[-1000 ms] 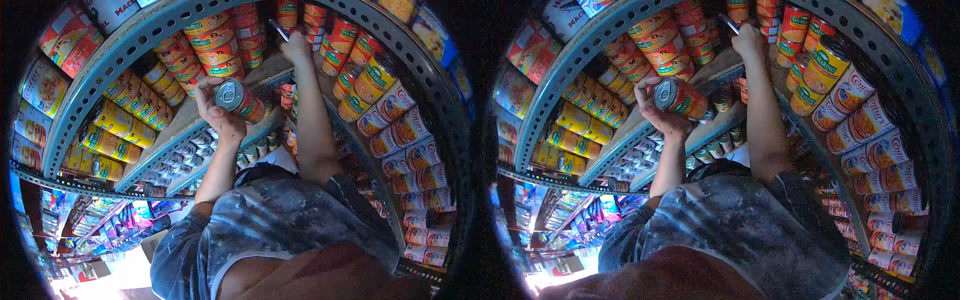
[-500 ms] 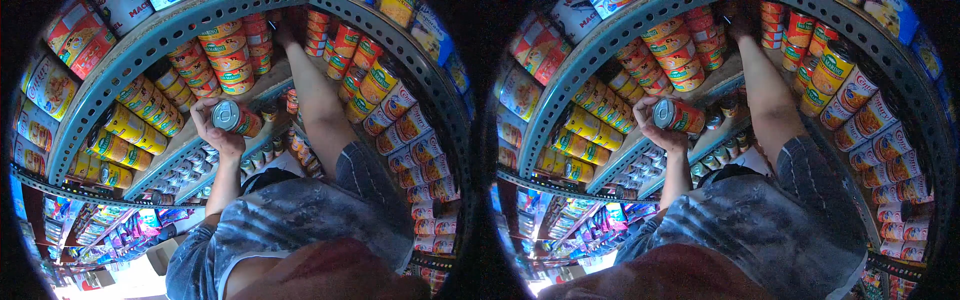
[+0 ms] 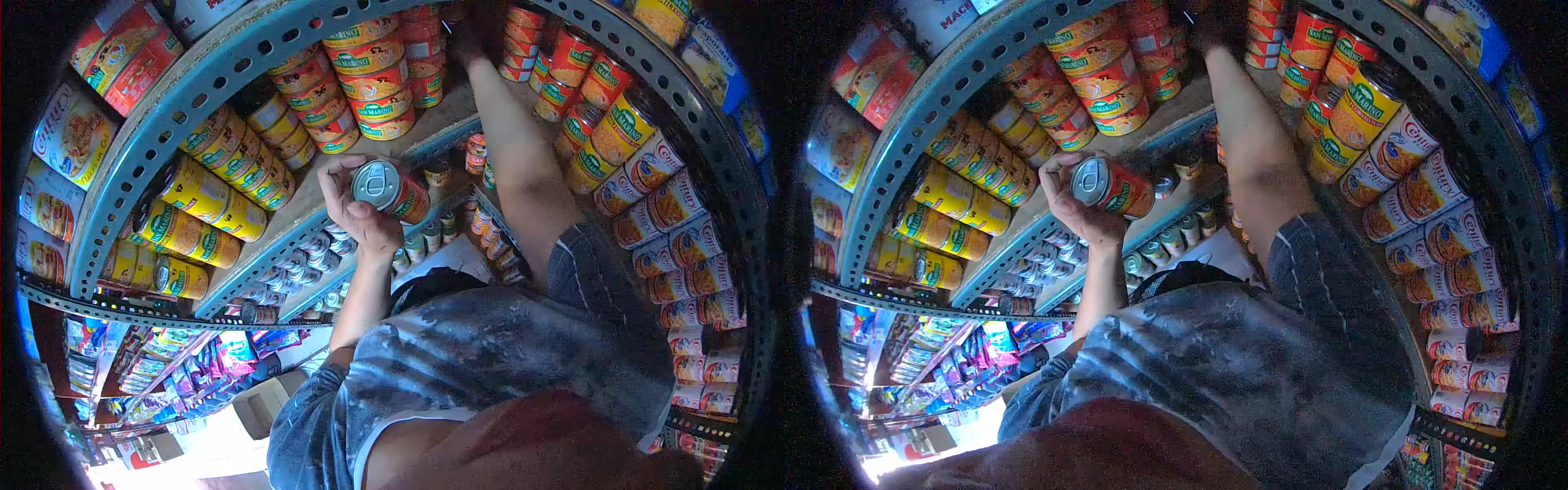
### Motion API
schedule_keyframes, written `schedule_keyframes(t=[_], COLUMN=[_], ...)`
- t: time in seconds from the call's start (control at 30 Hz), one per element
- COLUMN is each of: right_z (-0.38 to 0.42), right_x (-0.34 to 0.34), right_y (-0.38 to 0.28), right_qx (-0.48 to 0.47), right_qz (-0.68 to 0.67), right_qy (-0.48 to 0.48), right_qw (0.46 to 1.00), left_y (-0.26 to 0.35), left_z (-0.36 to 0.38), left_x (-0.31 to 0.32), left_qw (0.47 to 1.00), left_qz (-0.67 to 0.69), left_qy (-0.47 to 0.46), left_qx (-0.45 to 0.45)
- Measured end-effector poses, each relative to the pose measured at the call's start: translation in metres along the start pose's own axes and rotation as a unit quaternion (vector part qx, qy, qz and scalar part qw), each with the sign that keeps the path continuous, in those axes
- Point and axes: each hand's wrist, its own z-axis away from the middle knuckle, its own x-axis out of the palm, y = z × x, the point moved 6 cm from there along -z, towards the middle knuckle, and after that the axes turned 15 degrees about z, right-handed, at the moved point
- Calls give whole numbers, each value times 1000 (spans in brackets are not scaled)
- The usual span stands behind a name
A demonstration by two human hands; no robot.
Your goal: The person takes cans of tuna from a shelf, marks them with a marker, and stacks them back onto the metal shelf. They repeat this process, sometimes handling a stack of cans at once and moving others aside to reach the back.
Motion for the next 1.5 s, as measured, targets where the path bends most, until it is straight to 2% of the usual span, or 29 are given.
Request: schedule_keyframes(t=[0.2, 0.47, 0.53, 0.57, 0.63, 0.67, 0.73, 0.83, 0.9, 1.0, 1.1, 1.13, 1.3, 1.37, 1.43, 1.5], right_z=[41, 78, 78, 79, 100, 113, 131, 148, 157, 163, 164, 169, 179, 174, 162, 148], right_x=[-55, -93, -91, -111, -164, -180, -207, -205, -219, -195, -212, -217, -215, -220, -214, -208], right_y=[-3, 1, 11, 2, -33, -44, -51, -50, -69, -74, -79, -79, -49, -40, -32, -23], right_qx=[21, 57, 53, 55, 60, 59, 111, 65, 62, 14, 2, 54, 103, 88, 92, 140], right_qz=[41, 102, 115, 115, 11, 11, -44, -97, -49, -200, -145, -239, -282, -151, -115, -15], right_qy=[2, 19, -82, -82, -199, -200, -111, -122, -118, -129, -124, -171, -103, 100, 121, 120], right_qw=[999, 993, 989, 988, 978, 978, 987, 986, 990, 971, 982, 954, 948, 980, 982, 983], left_y=[-8, -13, -14, -14, -11, -12, -14, -16, -19, -20, -26, -26, -16, -21, -22, -21], left_z=[4, 4, 4, 4, 2, 2, 1, 1, 1, 2, 5, 4, 3, 4, 8, 10], left_x=[7, 20, 21, 21, 21, 20, 20, 17, 16, 19, 15, 15, 21, 19, 22, 25], left_qw=[999, 999, 999, 999, 999, 999, 999, 999, 999, 999, 999, 998, 998, 998, 998, 995], left_qz=[19, 8, 8, 8, -8, -9, -1, -10, -10, -17, -27, -30, -29, -15, -7, -33], left_qy=[-7, -35, -28, -29, -32, -31, -33, -33, -30, -32, -38, -43, -48, -55, -66, -83], left_qx=[-29, -28, -41, -42, -27, -27, -37, -42, -38, -29, -28, -24, -12, -17, -22, -37])
